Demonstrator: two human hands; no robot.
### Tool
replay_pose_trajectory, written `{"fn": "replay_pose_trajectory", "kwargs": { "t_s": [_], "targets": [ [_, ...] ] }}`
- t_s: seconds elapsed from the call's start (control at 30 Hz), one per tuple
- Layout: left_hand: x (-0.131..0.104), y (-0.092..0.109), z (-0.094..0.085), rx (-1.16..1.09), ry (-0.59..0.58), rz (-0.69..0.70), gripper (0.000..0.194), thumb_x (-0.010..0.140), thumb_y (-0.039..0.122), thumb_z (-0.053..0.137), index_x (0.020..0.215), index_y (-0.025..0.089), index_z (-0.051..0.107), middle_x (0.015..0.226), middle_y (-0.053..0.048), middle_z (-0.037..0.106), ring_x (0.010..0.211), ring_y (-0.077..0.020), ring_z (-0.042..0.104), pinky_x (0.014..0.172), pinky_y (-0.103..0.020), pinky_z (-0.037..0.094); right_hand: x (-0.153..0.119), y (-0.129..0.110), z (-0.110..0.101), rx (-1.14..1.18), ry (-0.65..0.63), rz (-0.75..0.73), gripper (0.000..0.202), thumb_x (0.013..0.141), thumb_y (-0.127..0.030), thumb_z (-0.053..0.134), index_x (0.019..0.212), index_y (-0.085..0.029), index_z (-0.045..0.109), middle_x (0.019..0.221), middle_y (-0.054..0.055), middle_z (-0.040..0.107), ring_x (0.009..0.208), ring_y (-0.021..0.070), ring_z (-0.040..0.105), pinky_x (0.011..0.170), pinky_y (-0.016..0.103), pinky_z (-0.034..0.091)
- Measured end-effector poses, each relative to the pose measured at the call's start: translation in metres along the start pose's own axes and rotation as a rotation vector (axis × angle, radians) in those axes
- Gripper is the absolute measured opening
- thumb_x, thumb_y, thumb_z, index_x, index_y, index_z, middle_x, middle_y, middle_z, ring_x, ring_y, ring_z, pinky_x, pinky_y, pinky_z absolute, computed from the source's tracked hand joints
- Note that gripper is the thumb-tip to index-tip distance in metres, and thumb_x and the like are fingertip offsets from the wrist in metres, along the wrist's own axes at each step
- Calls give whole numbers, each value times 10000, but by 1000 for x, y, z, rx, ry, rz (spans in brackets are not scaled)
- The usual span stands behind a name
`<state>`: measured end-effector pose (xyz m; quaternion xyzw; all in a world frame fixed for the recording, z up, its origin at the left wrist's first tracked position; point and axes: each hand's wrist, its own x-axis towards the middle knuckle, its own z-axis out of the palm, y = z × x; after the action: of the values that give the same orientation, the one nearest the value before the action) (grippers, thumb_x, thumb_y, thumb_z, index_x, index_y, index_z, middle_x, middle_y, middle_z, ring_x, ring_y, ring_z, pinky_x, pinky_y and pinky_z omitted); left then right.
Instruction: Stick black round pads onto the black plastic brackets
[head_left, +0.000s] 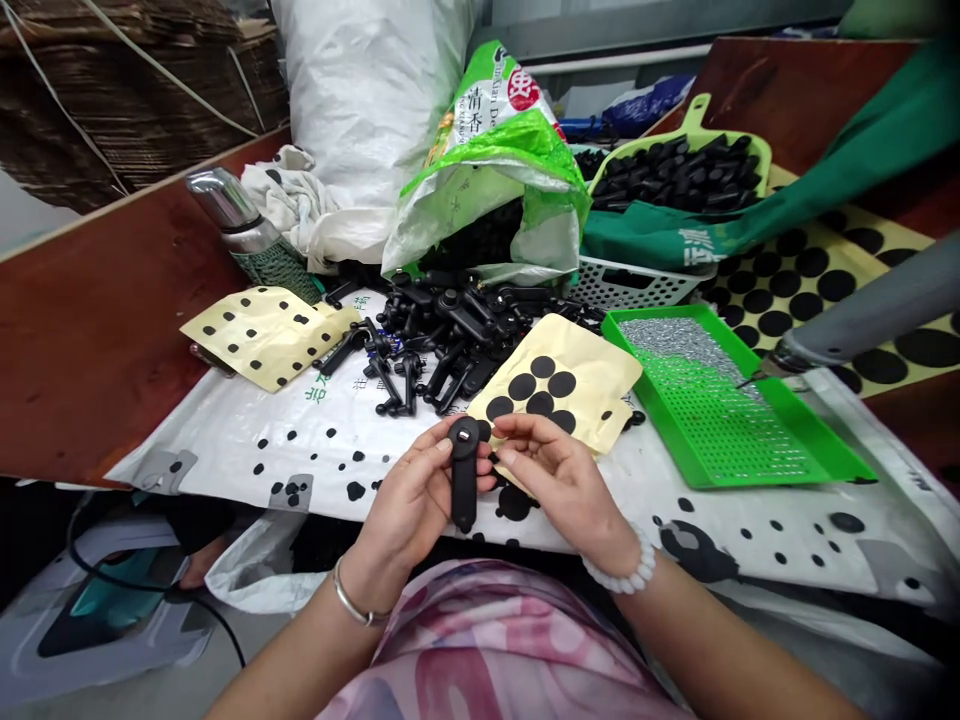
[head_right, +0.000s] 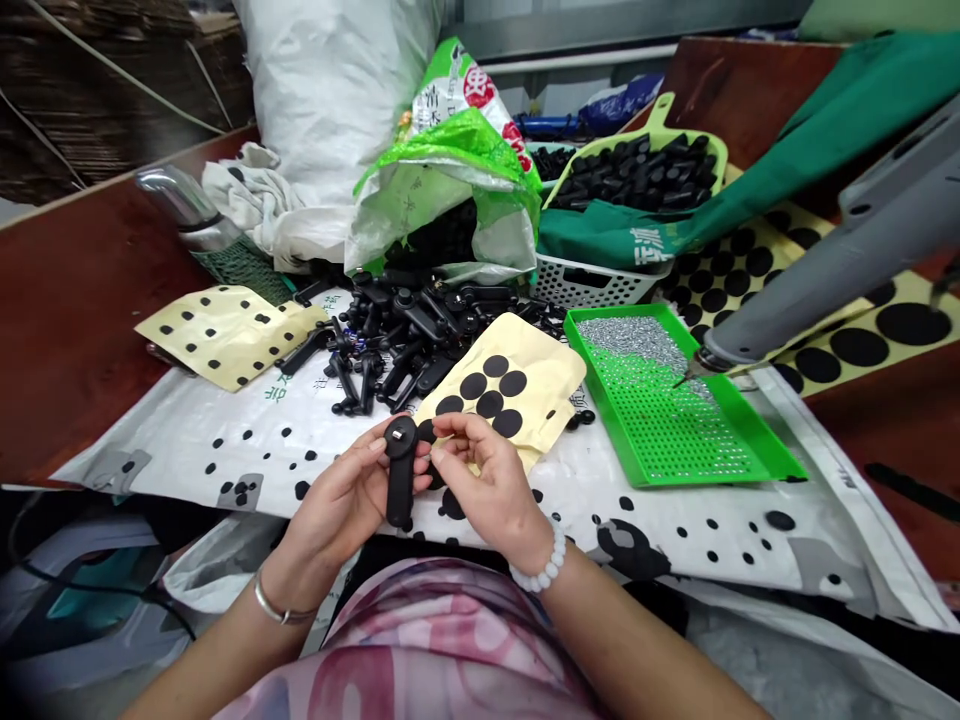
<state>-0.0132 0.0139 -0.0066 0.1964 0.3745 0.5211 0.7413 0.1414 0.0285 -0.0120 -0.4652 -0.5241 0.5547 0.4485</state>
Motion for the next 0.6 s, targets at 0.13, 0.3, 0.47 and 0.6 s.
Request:
{"fn": "replay_pose_trajectory", "kwargs": {
  "t_s": [0.13, 0.3, 0.47, 0.6],
  "targets": [
    [0, 0, 2, -43, 5, -33, 245, 867, 235, 461, 1077, 136, 536, 848, -104, 670, 747, -192, 658, 684, -349, 554, 7, -8, 3, 48, 0, 28, 219, 751, -322, 599, 907, -169, 605, 902, 54, 650, 792, 155, 625, 762, 315, 508],
    [1, 0, 1, -26, 51, -28, 175, 852, 231, 506, 993, 142, 560, 827, -77, 655, 688, -167, 647, 630, -331, 564, 12, -12, 10, 30, -43, 15, 203, 752, -315, 595, 882, -161, 626, 833, 42, 662, 698, 139, 624, 676, 290, 519],
    [4, -1, -1, -103, 98, 2, 142, 851, 208, 516, 976, 153, 556, 784, -44, 641, 700, -156, 639, 733, -401, 552, 11, -4, 15, 62, -84, 53, 213, 770, -310, 573, 907, -151, 613, 822, 45, 661, 723, 141, 631, 665, 282, 531],
    [5, -1, 2, -151, 125, 11, 173, 845, 185, 521, 1014, 159, 550, 771, -33, 635, 711, -145, 630, 759, -394, 542, 11, 0, 16, 90, -88, 52, 193, 784, -287, 559, 910, -149, 606, 807, 41, 651, 683, 130, 625, 641, 282, 538]
  ]
}}
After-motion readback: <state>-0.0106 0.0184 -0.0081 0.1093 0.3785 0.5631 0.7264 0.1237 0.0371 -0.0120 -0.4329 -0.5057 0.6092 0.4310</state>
